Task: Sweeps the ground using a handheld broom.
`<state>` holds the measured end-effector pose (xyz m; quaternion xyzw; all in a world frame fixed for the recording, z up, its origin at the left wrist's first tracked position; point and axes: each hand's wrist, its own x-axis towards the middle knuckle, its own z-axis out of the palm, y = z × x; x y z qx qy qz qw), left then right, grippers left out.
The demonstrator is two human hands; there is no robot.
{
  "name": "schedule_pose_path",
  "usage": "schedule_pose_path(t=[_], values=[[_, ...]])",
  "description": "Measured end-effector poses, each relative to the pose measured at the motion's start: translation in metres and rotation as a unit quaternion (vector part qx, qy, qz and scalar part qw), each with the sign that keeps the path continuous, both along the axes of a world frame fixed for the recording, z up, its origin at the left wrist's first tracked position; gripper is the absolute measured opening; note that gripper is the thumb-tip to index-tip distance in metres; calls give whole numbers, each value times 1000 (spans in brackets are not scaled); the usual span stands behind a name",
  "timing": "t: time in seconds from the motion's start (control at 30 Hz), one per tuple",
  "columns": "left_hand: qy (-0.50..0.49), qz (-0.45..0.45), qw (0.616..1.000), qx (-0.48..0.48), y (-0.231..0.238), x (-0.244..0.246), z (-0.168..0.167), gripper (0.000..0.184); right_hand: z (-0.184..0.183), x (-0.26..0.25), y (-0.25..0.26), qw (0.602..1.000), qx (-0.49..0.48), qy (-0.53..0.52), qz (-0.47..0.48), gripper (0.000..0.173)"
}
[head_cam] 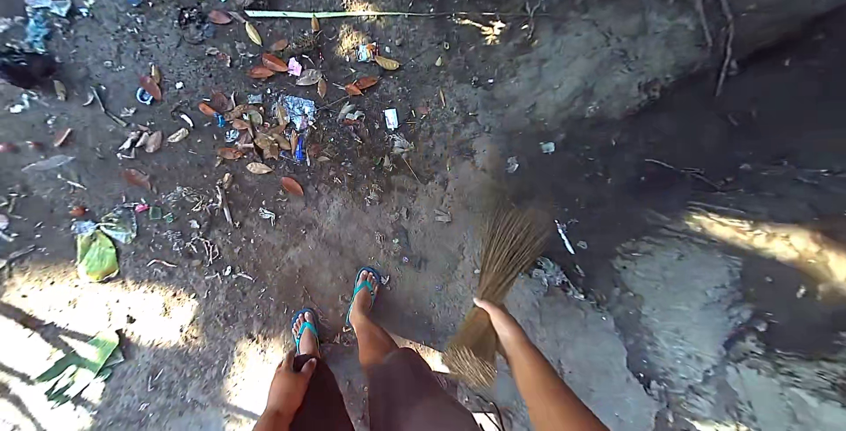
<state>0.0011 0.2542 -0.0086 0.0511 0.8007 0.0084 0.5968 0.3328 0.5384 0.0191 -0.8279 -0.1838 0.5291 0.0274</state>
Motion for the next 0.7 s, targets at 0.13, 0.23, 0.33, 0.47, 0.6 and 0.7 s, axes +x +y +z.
schedule_pose_path(t=[0.13,0.23,0.33,0.47,0.6,0.7], values=[[-2,-17,1000,22,41,-9,13,69,-59,-135,-15,960,-133,123,215,64],[-65,-90,994,5,57,-2,8,77,-89,-231,-6,842,-184,218,458,101],[-112,-148,982,-22,66,5,4,87,-63,-252,38,803,-142,278,507,108],[-119,-233,964,-43,89,3,-2,103,12,-165,70,903,-53,234,356,105],[-85,-248,963,-67,102,-30,-17,112,20,-83,89,986,14,29,163,92],[-70,-246,964,-70,110,-58,-20,111,-18,-108,123,996,-6,-70,60,60]])
